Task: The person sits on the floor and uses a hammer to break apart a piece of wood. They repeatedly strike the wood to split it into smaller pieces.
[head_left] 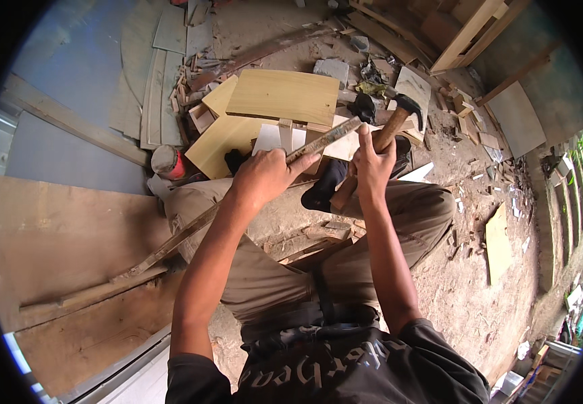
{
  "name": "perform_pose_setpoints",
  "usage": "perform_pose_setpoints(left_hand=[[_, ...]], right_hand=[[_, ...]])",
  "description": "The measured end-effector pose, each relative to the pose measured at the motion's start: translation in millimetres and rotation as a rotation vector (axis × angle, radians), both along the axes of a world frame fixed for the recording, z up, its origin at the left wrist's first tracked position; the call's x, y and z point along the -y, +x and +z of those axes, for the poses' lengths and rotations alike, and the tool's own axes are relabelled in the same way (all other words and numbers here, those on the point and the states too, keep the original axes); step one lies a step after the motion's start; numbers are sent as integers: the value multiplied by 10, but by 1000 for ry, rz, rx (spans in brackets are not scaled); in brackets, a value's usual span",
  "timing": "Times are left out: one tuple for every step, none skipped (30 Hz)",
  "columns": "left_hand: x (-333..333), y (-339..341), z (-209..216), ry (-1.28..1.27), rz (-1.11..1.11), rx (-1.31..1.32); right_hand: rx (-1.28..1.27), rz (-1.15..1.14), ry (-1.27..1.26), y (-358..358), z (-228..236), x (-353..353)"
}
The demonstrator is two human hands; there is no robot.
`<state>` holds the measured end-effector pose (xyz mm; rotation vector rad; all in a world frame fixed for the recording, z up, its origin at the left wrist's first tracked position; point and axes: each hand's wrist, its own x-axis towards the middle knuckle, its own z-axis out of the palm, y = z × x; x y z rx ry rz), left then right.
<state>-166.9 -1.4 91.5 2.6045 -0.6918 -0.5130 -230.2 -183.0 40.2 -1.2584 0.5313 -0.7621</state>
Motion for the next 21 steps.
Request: perform_pose_setpoints(left_hand=[[-19,-101,40,20,-20,-11],[-31,-218,126,39,-40,-21],[-42,-316,184,59,-61,-33],[-77,-378,189,-51,-49,-60],[-146,-422,179,-163,-32,-85],[-215,-461,173,-275,-17,-109],[-278,-485,172,-271,11,-194],[-328,-491,209,-268,37,-275],[-366,-512,254,-264,63,-356],[-425,-602,297,-350,60,-456],[-481,-658,321,-424,24,-492],[-554,-690,328,-497,-13,-527],[-631,-709,363,-570,-50,-560],[-683,-737,421,-593,-82,-691],[-756,-756,330,-587,-119,-657],[-834,-739,143,-580,-156,-622],[-856,-764,46,-577,-194,-593],[-883,-788,-34,-620,-155,-626],[-912,-827,-108,-641,-126,-576],[-924,-865,-131,-665,-94,-522],[-932,-884,-143,-688,-63,-466]], right_hand=[[5,11,41,-36,28,-36],[49,52,72,-83,73,-68],[92,94,102,-133,130,-88],[113,135,122,-182,203,-93],[130,142,140,-230,277,-101],[146,150,158,-280,346,-105],[163,158,177,-322,408,-103],[195,188,158,-338,467,-69],[208,195,158,-389,514,-59],[221,202,159,-435,561,-55],[235,212,160,-458,614,-59],[256,209,190,-485,687,-79],[263,201,172,-474,768,-82],[260,184,155,-467,803,-53],[250,170,141,-488,844,-45],[270,187,108,-498,914,-46],[265,208,103,-487,900,-51],[260,230,97,-469,881,-62],[256,252,92,-463,854,-80],[145,216,33,-441,807,-101],[94,184,-68,-442,762,-103]])
